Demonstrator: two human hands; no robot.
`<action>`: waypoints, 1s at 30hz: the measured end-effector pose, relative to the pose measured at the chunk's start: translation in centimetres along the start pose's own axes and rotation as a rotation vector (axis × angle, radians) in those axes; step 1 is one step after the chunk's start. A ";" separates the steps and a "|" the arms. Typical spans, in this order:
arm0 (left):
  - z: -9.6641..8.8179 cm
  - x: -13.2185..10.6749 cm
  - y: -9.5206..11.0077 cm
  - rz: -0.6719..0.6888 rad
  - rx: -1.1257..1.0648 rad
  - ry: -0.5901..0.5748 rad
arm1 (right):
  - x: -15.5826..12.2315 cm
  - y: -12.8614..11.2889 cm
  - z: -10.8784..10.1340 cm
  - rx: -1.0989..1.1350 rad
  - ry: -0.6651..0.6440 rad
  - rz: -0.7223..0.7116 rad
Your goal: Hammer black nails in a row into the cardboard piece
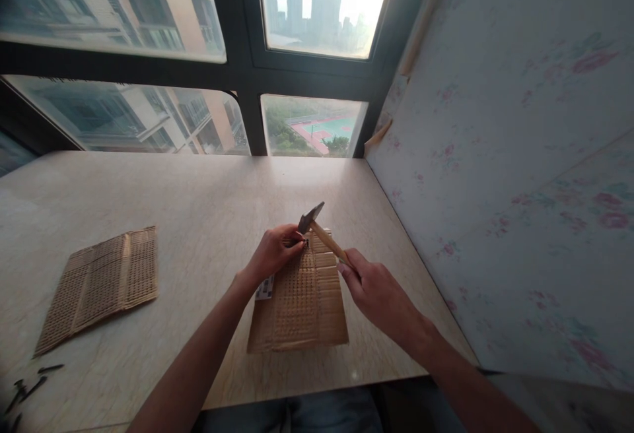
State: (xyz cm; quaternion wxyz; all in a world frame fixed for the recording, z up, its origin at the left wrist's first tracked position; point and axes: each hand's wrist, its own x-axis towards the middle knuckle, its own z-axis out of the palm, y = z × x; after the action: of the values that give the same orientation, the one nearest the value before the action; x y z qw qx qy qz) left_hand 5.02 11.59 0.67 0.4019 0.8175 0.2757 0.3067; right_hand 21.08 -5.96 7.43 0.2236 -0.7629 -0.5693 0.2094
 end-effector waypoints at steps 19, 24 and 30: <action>0.0 0.6 -0.2 -0.044 -0.100 -0.029 | 3.3 0.2 1.8 0.304 0.159 -0.007; -0.4 0.2 -0.4 -0.007 -0.068 -0.013 | 5.1 -0.5 2.1 0.381 0.106 -0.019; -0.4 -0.1 -0.4 -0.011 -0.037 0.015 | 8.4 -1.0 3.5 0.389 0.057 0.002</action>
State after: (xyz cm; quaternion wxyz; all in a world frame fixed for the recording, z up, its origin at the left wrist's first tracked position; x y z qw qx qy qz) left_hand 4.60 11.85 0.50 0.4166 0.8060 0.2777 0.3157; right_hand 20.55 2.69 4.64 0.3825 -0.7114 -0.5110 0.2940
